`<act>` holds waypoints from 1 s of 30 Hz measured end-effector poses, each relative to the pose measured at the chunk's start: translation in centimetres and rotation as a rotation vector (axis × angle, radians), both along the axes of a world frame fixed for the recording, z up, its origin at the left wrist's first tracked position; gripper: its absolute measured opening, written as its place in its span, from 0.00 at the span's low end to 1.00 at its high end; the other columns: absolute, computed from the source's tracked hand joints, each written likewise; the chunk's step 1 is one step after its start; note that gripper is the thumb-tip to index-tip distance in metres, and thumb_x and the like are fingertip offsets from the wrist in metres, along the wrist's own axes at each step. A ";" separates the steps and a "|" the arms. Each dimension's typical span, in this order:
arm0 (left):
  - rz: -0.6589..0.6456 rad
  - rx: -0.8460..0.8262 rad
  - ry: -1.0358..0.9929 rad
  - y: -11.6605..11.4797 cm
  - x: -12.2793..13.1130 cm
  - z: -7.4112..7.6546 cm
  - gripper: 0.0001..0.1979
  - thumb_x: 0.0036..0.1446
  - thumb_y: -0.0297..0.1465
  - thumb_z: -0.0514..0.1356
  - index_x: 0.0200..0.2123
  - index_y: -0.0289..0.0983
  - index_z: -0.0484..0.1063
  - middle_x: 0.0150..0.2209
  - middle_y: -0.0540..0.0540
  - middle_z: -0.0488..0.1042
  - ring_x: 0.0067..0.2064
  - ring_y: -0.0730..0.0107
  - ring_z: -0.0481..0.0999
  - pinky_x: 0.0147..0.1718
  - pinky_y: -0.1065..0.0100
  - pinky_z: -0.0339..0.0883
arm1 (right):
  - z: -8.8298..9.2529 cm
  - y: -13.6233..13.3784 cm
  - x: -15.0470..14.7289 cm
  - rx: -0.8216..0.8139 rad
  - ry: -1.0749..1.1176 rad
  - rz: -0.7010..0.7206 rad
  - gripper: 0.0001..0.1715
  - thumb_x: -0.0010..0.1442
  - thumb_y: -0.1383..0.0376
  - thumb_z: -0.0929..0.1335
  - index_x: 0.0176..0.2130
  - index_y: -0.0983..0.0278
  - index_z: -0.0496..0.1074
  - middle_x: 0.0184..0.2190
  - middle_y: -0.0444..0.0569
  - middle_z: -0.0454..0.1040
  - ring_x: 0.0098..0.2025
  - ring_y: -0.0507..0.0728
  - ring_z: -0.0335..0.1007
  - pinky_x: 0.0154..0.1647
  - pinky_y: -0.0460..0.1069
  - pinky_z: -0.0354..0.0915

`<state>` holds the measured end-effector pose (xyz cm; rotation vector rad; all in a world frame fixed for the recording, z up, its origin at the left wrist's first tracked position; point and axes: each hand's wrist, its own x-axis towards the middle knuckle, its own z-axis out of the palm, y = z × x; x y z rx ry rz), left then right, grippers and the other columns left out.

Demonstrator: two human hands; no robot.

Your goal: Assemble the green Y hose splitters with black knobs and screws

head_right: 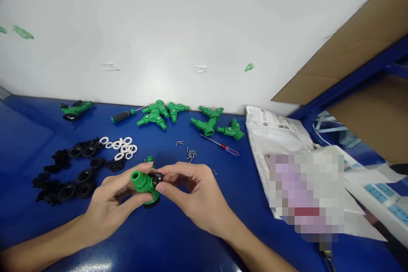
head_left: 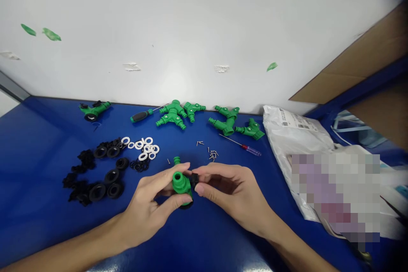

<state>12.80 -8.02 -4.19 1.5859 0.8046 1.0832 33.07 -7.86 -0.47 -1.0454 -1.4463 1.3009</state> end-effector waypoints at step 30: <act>-0.460 -0.976 -0.356 1.3 0.0 1.4 0.35 0.53 0.41 0.70 0.62 0.40 0.66 0.32 0.46 0.80 0.28 0.59 0.85 0.27 0.67 0.80 | -0.5 -0.3 2.7 0.593 -0.360 0.288 0.24 0.63 0.80 0.66 0.49 0.57 0.79 0.46 0.52 0.72 0.46 0.55 0.75 0.46 0.51 0.75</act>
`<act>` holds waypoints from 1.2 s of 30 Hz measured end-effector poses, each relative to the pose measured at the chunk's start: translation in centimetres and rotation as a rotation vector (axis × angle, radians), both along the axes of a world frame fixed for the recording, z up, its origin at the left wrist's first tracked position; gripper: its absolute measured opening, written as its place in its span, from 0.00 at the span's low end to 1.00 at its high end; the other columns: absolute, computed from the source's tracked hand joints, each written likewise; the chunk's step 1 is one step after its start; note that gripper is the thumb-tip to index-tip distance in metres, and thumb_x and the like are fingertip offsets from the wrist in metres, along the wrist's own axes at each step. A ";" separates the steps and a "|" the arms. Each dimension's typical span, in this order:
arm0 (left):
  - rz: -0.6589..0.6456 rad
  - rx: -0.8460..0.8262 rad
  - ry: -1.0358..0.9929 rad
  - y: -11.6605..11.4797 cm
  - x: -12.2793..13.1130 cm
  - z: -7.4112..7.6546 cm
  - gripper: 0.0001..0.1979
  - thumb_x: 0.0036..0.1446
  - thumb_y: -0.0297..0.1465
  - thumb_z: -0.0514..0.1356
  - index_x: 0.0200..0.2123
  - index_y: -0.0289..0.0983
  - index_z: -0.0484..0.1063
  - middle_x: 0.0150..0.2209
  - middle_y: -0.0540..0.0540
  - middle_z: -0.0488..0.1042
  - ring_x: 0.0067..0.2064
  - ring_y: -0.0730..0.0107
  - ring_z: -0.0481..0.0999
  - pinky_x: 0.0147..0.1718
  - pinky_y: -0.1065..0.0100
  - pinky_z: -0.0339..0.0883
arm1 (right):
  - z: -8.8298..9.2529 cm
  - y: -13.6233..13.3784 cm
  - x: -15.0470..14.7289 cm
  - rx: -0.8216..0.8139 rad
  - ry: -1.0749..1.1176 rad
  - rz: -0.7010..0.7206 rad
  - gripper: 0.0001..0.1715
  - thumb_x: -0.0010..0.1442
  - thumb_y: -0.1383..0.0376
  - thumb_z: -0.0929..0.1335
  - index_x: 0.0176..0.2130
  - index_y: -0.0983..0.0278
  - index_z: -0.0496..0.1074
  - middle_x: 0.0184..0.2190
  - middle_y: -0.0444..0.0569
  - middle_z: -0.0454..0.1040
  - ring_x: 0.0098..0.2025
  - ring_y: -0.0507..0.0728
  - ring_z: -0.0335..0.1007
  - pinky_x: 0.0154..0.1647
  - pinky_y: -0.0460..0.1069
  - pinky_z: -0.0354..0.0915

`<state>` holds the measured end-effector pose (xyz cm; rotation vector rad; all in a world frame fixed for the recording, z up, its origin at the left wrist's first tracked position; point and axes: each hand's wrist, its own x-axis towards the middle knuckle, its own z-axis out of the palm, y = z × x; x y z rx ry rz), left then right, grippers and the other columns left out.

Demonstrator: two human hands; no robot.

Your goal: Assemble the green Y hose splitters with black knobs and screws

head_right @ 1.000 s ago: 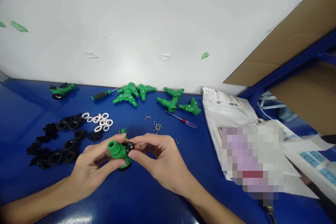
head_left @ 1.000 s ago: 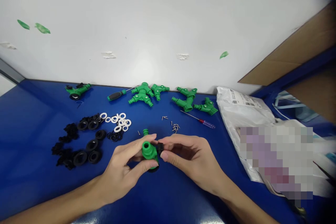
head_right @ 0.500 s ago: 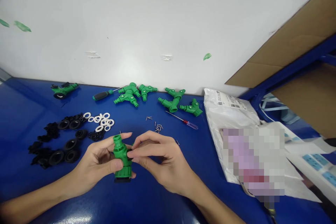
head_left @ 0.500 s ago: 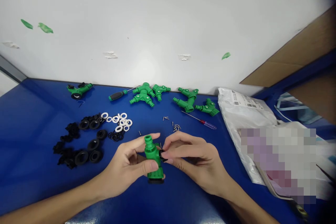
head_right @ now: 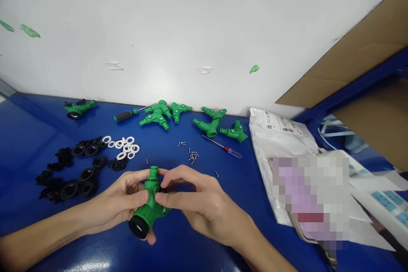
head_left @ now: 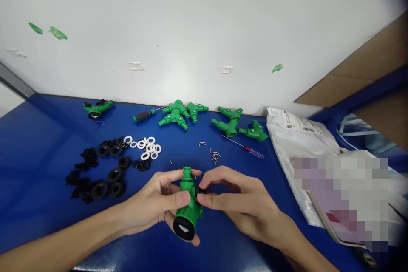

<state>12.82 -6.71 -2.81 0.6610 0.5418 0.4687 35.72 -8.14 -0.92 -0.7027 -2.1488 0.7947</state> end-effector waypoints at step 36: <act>0.328 0.426 0.173 -1.2 0.3 -0.7 0.23 0.57 0.36 0.68 0.56 0.46 0.73 0.41 0.48 0.80 0.40 0.63 0.80 0.40 0.62 0.78 | -0.1 0.1 -2.5 -0.129 0.247 -0.260 0.25 0.55 0.79 0.73 0.46 0.54 0.80 0.37 0.46 0.81 0.36 0.52 0.79 0.37 0.47 0.75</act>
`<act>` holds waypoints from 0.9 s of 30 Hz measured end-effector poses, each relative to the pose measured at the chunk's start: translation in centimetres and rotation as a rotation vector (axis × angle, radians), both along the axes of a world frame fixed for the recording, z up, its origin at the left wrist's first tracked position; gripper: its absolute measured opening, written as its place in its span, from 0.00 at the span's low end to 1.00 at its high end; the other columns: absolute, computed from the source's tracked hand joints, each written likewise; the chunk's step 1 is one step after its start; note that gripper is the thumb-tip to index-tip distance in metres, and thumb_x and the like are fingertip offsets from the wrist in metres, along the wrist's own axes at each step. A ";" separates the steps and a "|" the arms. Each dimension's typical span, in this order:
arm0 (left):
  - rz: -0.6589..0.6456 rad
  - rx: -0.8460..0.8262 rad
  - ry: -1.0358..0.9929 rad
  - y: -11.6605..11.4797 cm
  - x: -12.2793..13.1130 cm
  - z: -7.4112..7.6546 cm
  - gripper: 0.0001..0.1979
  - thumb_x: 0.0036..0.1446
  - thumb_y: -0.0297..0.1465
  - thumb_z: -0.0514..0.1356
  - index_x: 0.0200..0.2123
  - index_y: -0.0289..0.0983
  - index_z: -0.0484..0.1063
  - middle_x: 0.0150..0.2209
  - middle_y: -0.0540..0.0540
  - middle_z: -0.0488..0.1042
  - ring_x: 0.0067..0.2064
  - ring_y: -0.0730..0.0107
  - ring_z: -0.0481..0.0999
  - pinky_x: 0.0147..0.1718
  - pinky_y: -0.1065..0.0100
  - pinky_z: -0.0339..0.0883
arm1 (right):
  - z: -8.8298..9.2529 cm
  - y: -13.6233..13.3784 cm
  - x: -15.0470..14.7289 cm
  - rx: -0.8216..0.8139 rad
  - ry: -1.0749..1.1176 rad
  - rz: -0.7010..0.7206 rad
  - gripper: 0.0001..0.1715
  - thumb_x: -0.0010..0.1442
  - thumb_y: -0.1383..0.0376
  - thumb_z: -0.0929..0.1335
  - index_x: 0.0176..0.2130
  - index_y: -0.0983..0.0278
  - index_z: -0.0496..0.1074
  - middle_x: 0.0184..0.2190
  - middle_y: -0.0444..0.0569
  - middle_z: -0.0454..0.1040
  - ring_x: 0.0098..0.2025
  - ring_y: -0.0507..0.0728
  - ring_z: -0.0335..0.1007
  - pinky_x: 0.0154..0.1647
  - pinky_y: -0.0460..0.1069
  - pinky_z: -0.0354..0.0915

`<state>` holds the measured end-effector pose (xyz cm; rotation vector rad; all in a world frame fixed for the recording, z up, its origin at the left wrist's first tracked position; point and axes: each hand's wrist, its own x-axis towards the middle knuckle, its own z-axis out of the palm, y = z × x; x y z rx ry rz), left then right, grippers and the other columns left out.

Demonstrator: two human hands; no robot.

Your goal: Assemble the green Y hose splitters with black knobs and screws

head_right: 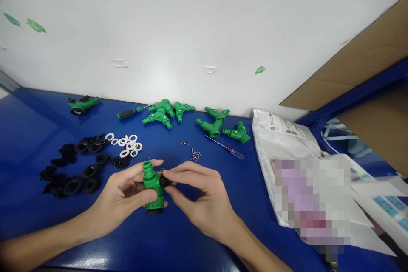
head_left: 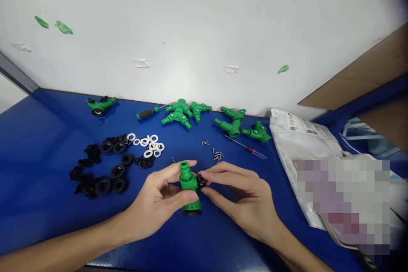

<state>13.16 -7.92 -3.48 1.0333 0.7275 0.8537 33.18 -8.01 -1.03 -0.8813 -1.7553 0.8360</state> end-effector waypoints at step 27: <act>0.230 0.933 0.363 -0.1 -0.2 -1.4 0.28 0.59 0.24 0.65 0.62 0.40 0.67 0.50 0.40 0.81 0.35 0.67 0.84 0.37 0.69 0.82 | -0.1 0.5 -0.3 -0.578 0.207 0.046 0.06 0.50 0.63 0.79 0.27 0.61 0.81 0.22 0.42 0.74 0.26 0.49 0.69 0.28 0.44 0.65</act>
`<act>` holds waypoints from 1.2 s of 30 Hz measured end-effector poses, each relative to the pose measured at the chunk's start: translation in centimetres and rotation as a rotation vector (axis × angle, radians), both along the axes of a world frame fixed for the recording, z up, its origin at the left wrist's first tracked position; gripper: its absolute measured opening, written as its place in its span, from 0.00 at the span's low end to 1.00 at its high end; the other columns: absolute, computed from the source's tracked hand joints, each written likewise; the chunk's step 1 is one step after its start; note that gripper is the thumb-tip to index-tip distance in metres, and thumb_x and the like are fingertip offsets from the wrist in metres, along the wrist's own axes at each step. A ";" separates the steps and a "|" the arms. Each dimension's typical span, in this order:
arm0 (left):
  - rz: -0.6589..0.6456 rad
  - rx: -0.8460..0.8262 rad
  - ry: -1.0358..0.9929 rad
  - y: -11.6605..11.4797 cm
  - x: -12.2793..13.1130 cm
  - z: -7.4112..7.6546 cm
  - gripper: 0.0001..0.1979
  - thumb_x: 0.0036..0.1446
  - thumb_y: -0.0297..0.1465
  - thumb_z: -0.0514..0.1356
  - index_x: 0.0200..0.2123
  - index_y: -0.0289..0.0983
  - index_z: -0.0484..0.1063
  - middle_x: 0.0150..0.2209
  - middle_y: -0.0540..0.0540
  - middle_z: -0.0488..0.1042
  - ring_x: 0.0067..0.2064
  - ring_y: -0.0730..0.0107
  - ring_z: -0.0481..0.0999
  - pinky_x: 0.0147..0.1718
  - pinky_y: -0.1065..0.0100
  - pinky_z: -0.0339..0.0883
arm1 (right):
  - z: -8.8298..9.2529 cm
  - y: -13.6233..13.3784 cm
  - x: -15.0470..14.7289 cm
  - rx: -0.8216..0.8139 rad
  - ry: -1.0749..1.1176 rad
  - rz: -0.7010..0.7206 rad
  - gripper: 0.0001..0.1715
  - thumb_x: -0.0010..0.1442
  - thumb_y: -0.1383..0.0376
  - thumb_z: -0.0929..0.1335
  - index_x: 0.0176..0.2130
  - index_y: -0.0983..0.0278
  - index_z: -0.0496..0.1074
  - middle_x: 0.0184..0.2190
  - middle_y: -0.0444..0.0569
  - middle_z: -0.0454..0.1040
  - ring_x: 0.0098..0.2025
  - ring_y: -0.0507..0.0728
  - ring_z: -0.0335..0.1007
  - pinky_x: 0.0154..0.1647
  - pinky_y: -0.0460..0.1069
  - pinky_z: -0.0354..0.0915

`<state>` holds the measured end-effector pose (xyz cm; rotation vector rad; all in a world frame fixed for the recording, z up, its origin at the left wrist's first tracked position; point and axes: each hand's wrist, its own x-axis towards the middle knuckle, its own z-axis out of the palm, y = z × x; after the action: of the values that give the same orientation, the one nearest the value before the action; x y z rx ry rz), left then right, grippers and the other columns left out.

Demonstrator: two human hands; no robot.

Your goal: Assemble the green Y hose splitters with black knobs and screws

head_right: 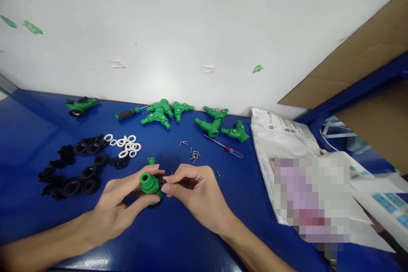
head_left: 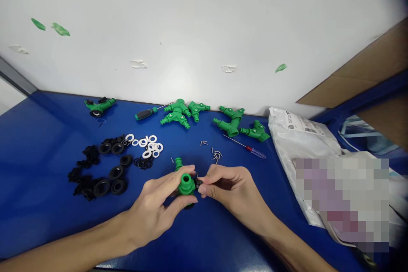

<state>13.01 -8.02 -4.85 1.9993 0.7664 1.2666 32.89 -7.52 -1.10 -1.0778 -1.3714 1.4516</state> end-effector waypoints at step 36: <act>-0.388 -1.035 -0.495 0.4 0.2 2.1 0.21 0.65 0.35 0.61 0.59 0.45 0.64 0.52 0.42 0.78 0.43 0.57 0.84 0.43 0.59 0.77 | -0.1 0.2 0.1 0.294 -0.154 -0.122 0.12 0.64 0.60 0.70 0.37 0.65 0.80 0.22 0.45 0.75 0.20 0.50 0.71 0.20 0.44 0.67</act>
<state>13.23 -7.59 -2.75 0.8837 0.5614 0.8032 33.01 -7.34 -1.23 -1.0760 -1.5428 1.0573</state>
